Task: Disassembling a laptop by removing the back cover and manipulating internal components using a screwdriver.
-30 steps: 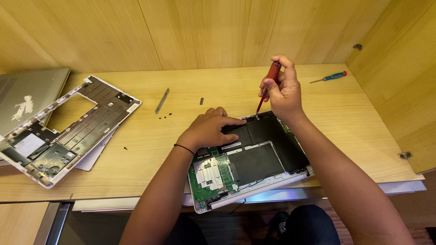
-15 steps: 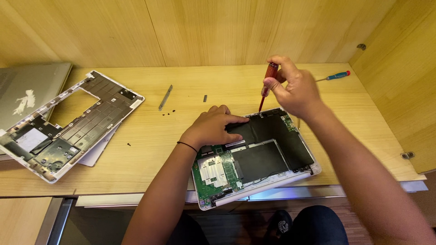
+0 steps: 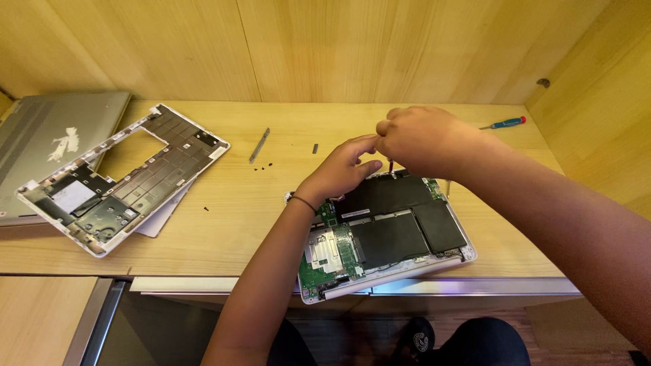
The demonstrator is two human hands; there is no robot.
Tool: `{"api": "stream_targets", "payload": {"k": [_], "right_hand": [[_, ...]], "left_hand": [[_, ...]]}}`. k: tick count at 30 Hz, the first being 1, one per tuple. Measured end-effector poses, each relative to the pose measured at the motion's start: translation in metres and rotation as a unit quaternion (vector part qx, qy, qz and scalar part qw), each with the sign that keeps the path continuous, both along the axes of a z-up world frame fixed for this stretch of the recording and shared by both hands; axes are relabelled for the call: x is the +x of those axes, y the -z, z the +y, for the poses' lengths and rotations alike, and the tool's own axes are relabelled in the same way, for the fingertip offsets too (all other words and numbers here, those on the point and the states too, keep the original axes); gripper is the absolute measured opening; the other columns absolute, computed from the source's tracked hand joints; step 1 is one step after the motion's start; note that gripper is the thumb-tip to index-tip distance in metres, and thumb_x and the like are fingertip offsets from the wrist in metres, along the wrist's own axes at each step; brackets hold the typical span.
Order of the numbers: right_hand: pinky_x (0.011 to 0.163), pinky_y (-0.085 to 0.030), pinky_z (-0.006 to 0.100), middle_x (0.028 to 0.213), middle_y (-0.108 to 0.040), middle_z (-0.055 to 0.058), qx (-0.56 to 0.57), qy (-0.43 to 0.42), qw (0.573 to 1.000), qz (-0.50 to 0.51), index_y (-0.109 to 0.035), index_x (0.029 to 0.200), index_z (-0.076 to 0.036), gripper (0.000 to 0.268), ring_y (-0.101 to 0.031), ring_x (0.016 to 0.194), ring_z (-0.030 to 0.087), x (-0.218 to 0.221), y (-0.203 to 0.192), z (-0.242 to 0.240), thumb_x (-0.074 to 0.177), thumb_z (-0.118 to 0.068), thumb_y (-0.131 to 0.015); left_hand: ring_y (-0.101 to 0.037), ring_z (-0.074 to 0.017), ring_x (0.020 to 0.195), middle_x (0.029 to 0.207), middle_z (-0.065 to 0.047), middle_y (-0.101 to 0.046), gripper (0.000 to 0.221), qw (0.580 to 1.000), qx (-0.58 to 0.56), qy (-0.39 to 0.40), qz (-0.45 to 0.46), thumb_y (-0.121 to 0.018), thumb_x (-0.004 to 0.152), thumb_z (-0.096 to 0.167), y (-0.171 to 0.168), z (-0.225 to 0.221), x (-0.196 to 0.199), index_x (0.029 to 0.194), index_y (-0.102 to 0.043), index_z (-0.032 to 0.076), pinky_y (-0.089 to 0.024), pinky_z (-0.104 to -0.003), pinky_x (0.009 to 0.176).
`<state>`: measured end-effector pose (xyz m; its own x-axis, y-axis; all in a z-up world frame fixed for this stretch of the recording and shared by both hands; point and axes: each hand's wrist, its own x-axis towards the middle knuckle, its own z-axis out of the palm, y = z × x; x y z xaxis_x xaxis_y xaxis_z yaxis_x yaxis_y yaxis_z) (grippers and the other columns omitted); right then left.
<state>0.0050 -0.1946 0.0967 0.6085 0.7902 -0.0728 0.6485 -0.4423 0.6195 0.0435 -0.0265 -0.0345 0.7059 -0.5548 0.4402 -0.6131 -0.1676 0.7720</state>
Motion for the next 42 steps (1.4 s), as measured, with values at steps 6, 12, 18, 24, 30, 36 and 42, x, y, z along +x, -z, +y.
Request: {"api": "stream_targets", "payload": {"k": [6,12,18,24,30,36,42], "right_hand": [[0.067,-0.059,0.043,0.090,-0.059,0.010,0.044,0.123,0.991,0.038,-0.053,0.111,-0.011,0.025,-0.068,0.086,0.031,-0.009,0.001,0.004,0.088,-0.020,-0.058],[0.060,-0.056,0.043,0.073,-0.069,0.006,0.094,0.211,0.970,0.078,-0.070,0.080,-0.020,0.049,-0.071,0.072,0.029,0.006,0.016,-0.004,0.075,-0.068,-0.062],[0.077,-0.052,0.042,0.089,-0.061,0.002,0.092,0.067,0.993,0.042,-0.064,0.090,-0.016,0.023,-0.063,0.087,0.028,-0.007,-0.003,-0.011,0.070,-0.022,-0.075],[0.073,-0.053,0.042,0.089,-0.056,0.005,0.111,0.063,0.991,0.031,-0.067,0.091,-0.014,0.024,-0.064,0.083,0.030,-0.005,0.001,-0.002,0.068,-0.019,-0.073],[0.070,-0.054,0.052,0.082,-0.067,0.011,0.176,0.246,0.950,0.076,-0.066,0.094,-0.013,0.040,-0.070,0.083,0.035,-0.001,0.003,-0.002,0.097,-0.040,-0.037],[0.074,-0.053,0.049,0.093,-0.067,0.013,0.181,0.166,0.962,0.116,-0.062,0.103,-0.011,0.027,-0.068,0.086,0.040,0.004,-0.003,-0.019,0.076,-0.016,-0.067],[0.080,-0.054,0.038,0.105,-0.054,0.004,0.072,0.028,0.996,0.036,-0.057,0.104,-0.013,0.044,-0.064,0.088,0.030,0.006,0.020,-0.007,0.064,-0.011,-0.075]], "left_hand": [[-0.059,-0.0134,0.065,0.067,-0.002,-0.066,0.017,0.995,-0.077,-0.027,0.061,-0.080,0.067,0.007,0.016,-0.038,0.032,0.082,-0.074,0.010,-0.048,-0.030,0.060],[-0.067,-0.0187,0.062,0.066,-0.003,-0.064,0.019,0.990,-0.078,-0.112,-0.027,-0.079,0.064,0.015,0.008,-0.044,0.000,0.072,-0.062,0.013,-0.050,-0.029,0.059],[-0.064,-0.0170,0.066,0.088,-0.006,-0.071,0.011,0.996,-0.074,-0.038,-0.009,-0.069,0.086,0.015,0.013,-0.038,-0.003,0.095,-0.068,0.008,-0.049,-0.030,0.064],[-0.052,-0.0126,0.050,0.068,-0.008,-0.067,0.010,0.993,-0.081,-0.086,0.011,-0.073,0.076,0.010,0.001,-0.033,-0.006,0.085,-0.070,0.005,-0.042,-0.025,0.047],[-0.060,-0.0168,0.055,0.076,-0.007,-0.071,0.010,0.992,-0.073,-0.099,-0.012,-0.074,0.078,0.011,0.013,-0.039,0.000,0.087,-0.070,0.010,-0.046,-0.027,0.049],[-0.062,-0.0187,0.074,0.102,-0.012,-0.069,0.037,0.997,-0.076,-0.021,0.010,-0.063,0.093,0.019,0.005,-0.039,-0.009,0.128,-0.058,0.008,-0.050,-0.029,0.059],[-0.063,-0.0183,0.075,0.081,-0.009,-0.065,0.013,0.995,-0.081,-0.049,0.025,-0.064,0.090,0.015,0.050,-0.040,0.022,0.097,-0.066,0.004,-0.051,-0.027,0.053]]}}
